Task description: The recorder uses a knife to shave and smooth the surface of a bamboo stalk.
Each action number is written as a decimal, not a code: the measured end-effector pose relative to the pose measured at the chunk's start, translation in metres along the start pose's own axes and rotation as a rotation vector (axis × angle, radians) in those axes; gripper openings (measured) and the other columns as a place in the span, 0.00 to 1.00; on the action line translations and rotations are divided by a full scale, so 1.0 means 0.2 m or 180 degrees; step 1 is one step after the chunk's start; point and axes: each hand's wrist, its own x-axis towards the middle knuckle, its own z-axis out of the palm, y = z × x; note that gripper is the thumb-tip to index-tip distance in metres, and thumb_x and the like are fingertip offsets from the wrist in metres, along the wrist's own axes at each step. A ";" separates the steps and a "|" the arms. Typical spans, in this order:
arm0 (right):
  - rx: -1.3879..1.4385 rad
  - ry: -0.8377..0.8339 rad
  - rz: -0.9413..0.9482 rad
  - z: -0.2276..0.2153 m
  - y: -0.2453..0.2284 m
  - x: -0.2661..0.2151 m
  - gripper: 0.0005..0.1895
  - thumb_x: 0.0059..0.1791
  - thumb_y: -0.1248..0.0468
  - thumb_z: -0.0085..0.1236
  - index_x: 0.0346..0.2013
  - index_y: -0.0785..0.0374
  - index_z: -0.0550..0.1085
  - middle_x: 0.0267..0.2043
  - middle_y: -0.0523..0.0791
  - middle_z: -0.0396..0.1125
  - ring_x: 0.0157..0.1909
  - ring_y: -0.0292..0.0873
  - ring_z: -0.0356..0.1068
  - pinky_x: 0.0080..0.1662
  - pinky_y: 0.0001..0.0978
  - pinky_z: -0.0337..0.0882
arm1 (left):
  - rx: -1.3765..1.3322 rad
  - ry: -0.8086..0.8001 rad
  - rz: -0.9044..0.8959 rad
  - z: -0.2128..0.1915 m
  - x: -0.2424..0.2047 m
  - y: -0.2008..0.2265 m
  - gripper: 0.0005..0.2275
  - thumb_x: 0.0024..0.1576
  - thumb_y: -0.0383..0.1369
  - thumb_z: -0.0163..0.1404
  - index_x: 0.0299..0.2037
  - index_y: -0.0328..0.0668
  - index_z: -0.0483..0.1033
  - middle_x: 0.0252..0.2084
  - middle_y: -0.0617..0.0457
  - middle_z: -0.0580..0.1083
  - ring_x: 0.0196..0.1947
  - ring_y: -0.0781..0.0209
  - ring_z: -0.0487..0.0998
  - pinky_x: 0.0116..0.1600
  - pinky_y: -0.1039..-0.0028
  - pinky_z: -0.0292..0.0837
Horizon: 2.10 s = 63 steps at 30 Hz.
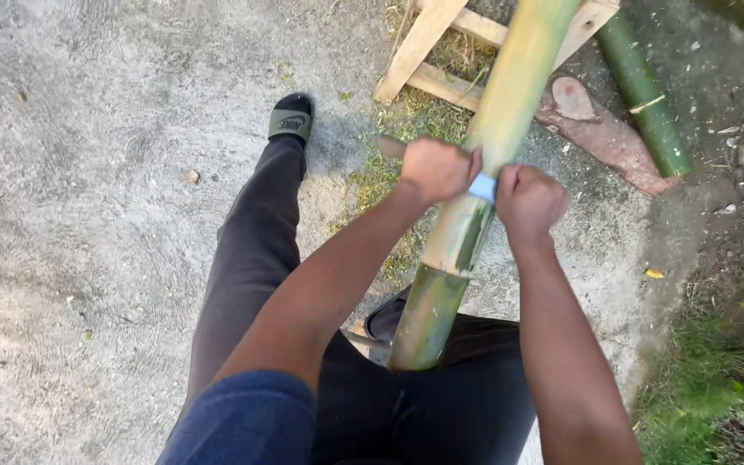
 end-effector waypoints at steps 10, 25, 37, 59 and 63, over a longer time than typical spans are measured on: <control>0.0111 0.0117 -0.0073 -0.03 -0.04 -0.08 0.17 0.53 0.63 0.56 0.19 0.61 0.75 0.22 0.49 0.68 0.21 0.48 0.68 0.29 0.41 0.68 | 0.0093 0.0208 0.0214 -0.07 -0.11 0.03 0.25 0.61 0.43 0.42 0.10 0.49 0.75 0.13 0.52 0.73 0.12 0.53 0.73 0.28 0.59 0.72; 0.0229 0.0138 -0.0096 -0.03 -0.05 -0.07 0.19 0.50 0.64 0.57 0.15 0.60 0.69 0.18 0.48 0.65 0.18 0.48 0.64 0.26 0.41 0.65 | 0.0078 0.0162 0.0162 -0.06 -0.13 0.02 0.24 0.62 0.42 0.43 0.10 0.49 0.73 0.11 0.54 0.72 0.10 0.53 0.70 0.24 0.59 0.69; 0.0136 -0.0137 -0.0018 -0.08 -0.09 -0.16 0.20 0.51 0.64 0.57 0.13 0.60 0.71 0.15 0.44 0.64 0.15 0.43 0.61 0.22 0.37 0.61 | -0.0028 0.0716 0.0337 -0.07 -0.27 0.07 0.23 0.64 0.39 0.42 0.14 0.49 0.73 0.14 0.54 0.71 0.14 0.53 0.71 0.30 0.61 0.70; 0.0096 0.0221 -0.0183 -0.05 -0.08 -0.08 0.17 0.48 0.64 0.57 0.14 0.59 0.70 0.21 0.46 0.69 0.21 0.47 0.68 0.27 0.39 0.67 | 0.0269 0.0747 0.0178 -0.08 -0.16 0.08 0.22 0.60 0.40 0.45 0.12 0.50 0.75 0.15 0.54 0.74 0.15 0.54 0.74 0.29 0.61 0.70; 0.0118 0.0177 -0.0187 -0.06 -0.09 -0.13 0.18 0.48 0.65 0.57 0.13 0.58 0.69 0.19 0.45 0.68 0.19 0.46 0.67 0.26 0.38 0.67 | 0.0269 0.0512 0.0174 -0.10 -0.23 0.09 0.22 0.62 0.40 0.45 0.13 0.49 0.74 0.15 0.55 0.74 0.15 0.55 0.74 0.29 0.62 0.70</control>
